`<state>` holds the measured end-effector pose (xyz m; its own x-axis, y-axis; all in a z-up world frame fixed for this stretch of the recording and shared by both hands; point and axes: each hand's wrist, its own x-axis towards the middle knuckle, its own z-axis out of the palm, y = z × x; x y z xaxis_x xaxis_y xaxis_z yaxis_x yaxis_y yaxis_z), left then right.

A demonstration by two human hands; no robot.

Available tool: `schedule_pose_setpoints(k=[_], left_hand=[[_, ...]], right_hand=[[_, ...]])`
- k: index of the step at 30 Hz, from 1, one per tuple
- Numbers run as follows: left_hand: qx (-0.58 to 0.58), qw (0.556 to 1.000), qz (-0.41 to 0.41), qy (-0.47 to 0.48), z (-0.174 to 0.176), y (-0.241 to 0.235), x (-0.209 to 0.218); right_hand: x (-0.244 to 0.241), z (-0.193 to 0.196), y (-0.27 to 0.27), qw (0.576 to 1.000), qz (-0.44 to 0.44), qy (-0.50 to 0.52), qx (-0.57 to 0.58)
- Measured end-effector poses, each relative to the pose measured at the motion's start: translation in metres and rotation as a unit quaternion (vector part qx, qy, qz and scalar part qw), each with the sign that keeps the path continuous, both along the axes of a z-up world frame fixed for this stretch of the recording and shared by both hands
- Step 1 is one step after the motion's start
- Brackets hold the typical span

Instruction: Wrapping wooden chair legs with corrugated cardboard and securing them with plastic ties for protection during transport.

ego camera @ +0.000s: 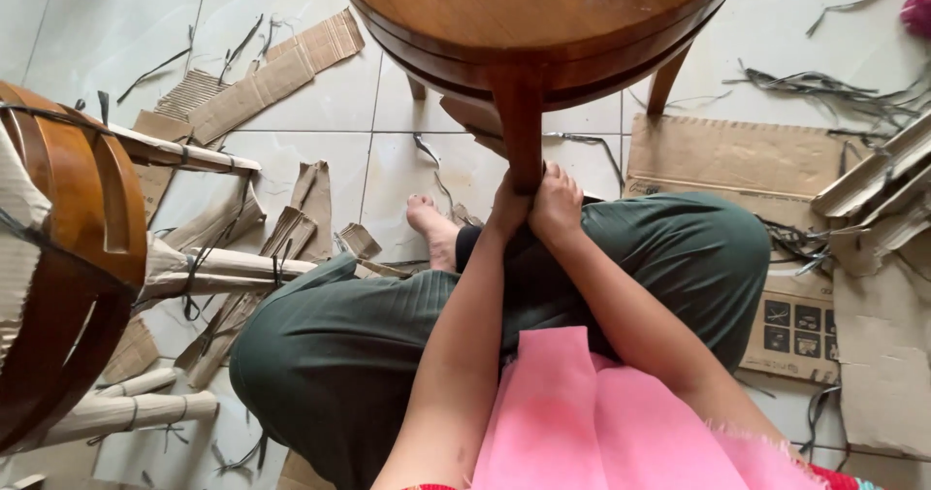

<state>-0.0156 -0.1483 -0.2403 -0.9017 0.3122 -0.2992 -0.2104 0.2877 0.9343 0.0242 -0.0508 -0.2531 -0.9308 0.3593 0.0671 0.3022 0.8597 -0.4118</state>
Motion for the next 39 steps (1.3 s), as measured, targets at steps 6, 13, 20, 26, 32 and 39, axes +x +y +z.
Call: schedule_pose_setpoints(k=[6, 13, 20, 26, 32, 39], left_hand=[[-0.024, 0.999, 0.002, -0.029, -0.008, -0.025, 0.007], [-0.010, 0.999, -0.040, -0.029, -0.034, -0.037, -0.009], [-0.065, 0.998, 0.004, -0.015, -0.023, -0.040, -0.003], [0.048, 0.988, 0.145, -0.007, -0.054, -0.007, 0.005], [0.021, 0.991, 0.126, 0.029, -0.054, -0.015, 0.011], [-0.007, 0.976, 0.110, 0.186, -0.083, -0.013, 0.038]], right_hand=[[-0.003, -0.031, -0.011, 0.995, -0.009, -0.093, -0.023], [0.003, -0.011, -0.017, 0.999, 0.008, -0.046, -0.026], [0.019, 0.004, -0.020, 0.997, 0.036, -0.011, 0.060], [0.010, -0.001, -0.019, 0.996, 0.026, -0.054, 0.063], [0.018, -0.042, -0.017, 0.994, 0.026, -0.042, 0.101], [0.047, -0.038, -0.018, 0.995, 0.045, 0.028, 0.086]])
